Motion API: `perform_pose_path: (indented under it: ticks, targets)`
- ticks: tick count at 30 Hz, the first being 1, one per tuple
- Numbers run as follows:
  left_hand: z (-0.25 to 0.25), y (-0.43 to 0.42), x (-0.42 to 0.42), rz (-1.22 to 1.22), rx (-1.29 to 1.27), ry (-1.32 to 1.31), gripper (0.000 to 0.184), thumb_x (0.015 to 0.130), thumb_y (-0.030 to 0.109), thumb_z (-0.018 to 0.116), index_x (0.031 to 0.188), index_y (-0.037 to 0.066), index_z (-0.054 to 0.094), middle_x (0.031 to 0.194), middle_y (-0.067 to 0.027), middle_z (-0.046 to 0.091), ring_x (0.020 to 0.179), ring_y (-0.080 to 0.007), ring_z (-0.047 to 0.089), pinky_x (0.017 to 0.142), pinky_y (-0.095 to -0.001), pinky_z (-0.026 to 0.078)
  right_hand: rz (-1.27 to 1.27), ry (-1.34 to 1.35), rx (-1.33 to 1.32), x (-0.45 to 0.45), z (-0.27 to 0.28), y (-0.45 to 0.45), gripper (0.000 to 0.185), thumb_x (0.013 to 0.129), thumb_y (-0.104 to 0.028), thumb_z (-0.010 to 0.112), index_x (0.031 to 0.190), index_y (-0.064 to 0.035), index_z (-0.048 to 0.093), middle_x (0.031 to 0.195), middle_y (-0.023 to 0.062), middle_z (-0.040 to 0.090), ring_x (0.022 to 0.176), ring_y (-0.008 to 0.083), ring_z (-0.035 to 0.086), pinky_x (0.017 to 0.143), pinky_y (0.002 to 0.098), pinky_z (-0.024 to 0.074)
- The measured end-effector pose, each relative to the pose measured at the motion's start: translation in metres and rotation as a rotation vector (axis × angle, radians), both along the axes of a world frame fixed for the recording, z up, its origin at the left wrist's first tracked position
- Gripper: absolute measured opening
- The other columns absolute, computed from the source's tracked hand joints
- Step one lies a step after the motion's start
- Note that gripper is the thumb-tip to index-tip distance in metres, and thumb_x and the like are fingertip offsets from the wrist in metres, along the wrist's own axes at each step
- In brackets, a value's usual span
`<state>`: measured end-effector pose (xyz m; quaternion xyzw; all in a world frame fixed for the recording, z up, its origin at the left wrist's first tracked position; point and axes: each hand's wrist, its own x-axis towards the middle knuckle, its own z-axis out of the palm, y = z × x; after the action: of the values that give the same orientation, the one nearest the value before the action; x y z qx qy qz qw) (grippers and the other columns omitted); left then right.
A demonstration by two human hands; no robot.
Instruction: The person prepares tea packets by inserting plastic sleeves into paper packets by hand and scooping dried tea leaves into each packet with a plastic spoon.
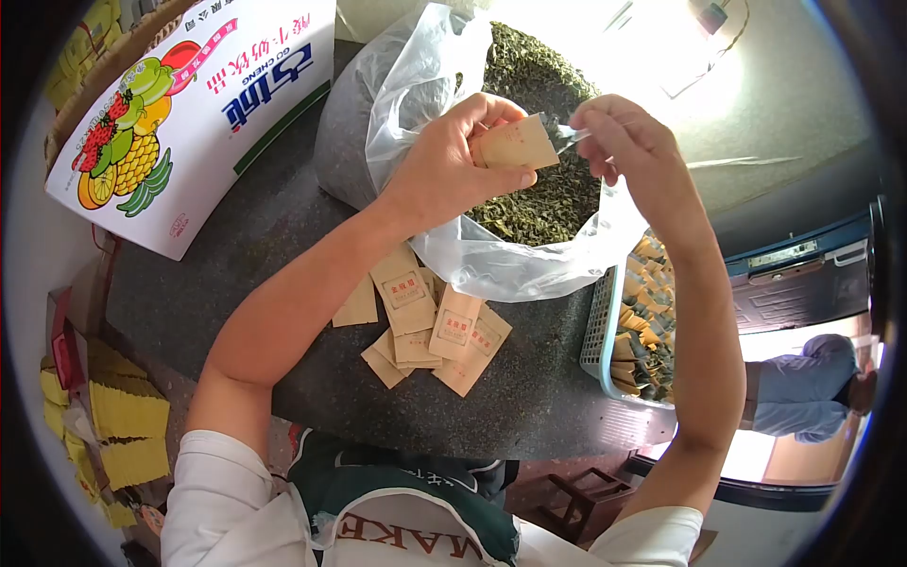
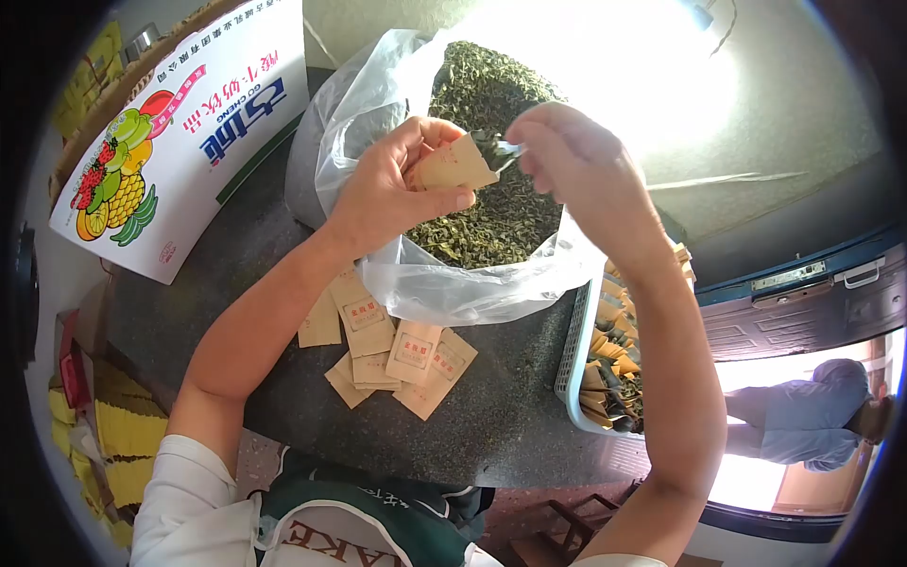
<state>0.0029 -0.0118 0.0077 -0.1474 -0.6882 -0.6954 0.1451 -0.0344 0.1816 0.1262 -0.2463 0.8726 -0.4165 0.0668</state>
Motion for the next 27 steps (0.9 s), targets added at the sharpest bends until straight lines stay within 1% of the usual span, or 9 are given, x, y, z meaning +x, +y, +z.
perform_pose_path:
  ticks: [3,5,11,17,19,20,21,23,27]
  targets:
    - [0.002,0.0,0.0,0.01,0.001,-0.006,0.052,0.076,0.021,0.083,0.119,0.006,0.058,0.102,-0.0075,0.066,0.092,-0.0142,0.065,0.082,-0.0288,0.054,0.12,0.104,0.055,0.012,0.0,-0.008,0.022,0.102,-0.024,0.054,0.101,-0.0061,0.067,0.078,-0.0025,0.056,0.073,0.0056,0.05,0.066,0.0215,0.0409]
    - [0.002,0.0,0.001,0.01,0.012,-0.018,0.052,0.076,0.021,0.083,0.119,0.007,0.057,0.102,-0.0076,0.067,0.092,-0.0143,0.065,0.082,-0.0289,0.054,0.145,0.365,0.099,0.021,0.002,-0.01,0.022,0.101,-0.022,0.054,0.1,-0.0056,0.067,0.079,-0.0024,0.056,0.075,0.005,0.049,0.067,0.0211,0.0402]
    - [0.0,0.0,0.0,0.005,0.028,-0.039,0.053,0.076,0.021,0.083,0.119,0.007,0.057,0.104,-0.0084,0.066,0.093,-0.0152,0.064,0.082,-0.0295,0.054,-0.149,0.34,0.063,0.018,0.013,0.003,0.022,0.101,-0.021,0.053,0.1,-0.0043,0.068,0.08,-0.0034,0.058,0.072,0.0072,0.05,0.064,0.0213,0.0401]
    - [0.004,0.0,0.002,0.012,0.042,-0.034,0.052,0.076,0.02,0.083,0.119,0.006,0.057,0.104,-0.0084,0.065,0.093,-0.0151,0.064,0.082,-0.0298,0.053,-0.126,0.293,0.342,-0.026,-0.056,-0.002,0.03,0.096,-0.031,0.052,0.096,-0.004,0.065,0.075,0.006,0.06,0.068,0.0102,0.055,0.064,0.0278,0.045]
    - [0.003,-0.001,0.001,0.004,0.048,-0.007,0.051,0.077,0.019,0.083,0.119,0.005,0.057,0.103,-0.008,0.064,0.092,-0.0151,0.063,0.083,-0.0301,0.052,-0.179,0.054,0.418,-0.028,-0.064,-0.021,0.025,0.091,-0.02,0.052,0.102,-0.0035,0.067,0.088,0.0185,0.068,0.079,0.0297,0.066,0.074,0.0404,0.0515]
    - [0.003,-0.001,0.0,0.004,0.045,-0.004,0.051,0.077,0.019,0.083,0.119,0.005,0.057,0.103,-0.008,0.064,0.092,-0.0151,0.063,0.083,-0.0301,0.052,-0.173,-0.146,0.173,-0.032,-0.075,-0.027,0.026,0.089,-0.021,0.054,0.1,-0.0019,0.067,0.082,0.013,0.067,0.074,0.02,0.065,0.066,0.0348,0.0519]
    - [0.002,-0.001,0.0,-0.008,0.068,0.0,0.052,0.077,0.019,0.083,0.119,0.005,0.057,0.103,-0.0081,0.064,0.091,-0.0152,0.062,0.083,-0.0301,0.052,-0.171,-0.145,0.17,-0.032,-0.077,-0.028,0.026,0.089,-0.021,0.054,0.1,-0.0019,0.067,0.082,0.013,0.067,0.074,0.02,0.065,0.066,0.0348,0.0519]
    - [0.0,-0.002,-0.002,-0.017,0.085,0.004,0.052,0.077,0.02,0.083,0.118,0.005,0.057,0.103,-0.0081,0.064,0.091,-0.0153,0.062,0.083,-0.0302,0.052,-0.128,-0.309,-0.108,-0.032,-0.08,-0.031,0.024,0.089,-0.02,0.057,0.098,-0.0015,0.068,0.079,0.0059,0.065,0.069,0.0117,0.061,0.06,0.0287,0.0497]
    - [-0.001,-0.001,-0.002,-0.004,0.072,0.02,0.051,0.077,0.02,0.083,0.118,0.005,0.057,0.104,-0.0082,0.064,0.093,-0.0152,0.063,0.083,-0.0298,0.052,-0.18,-0.307,-0.251,-0.031,-0.072,-0.024,0.025,0.094,-0.023,0.058,0.103,-0.0024,0.067,0.081,0.0041,0.064,0.067,0.0103,0.059,0.06,0.0265,0.0508]
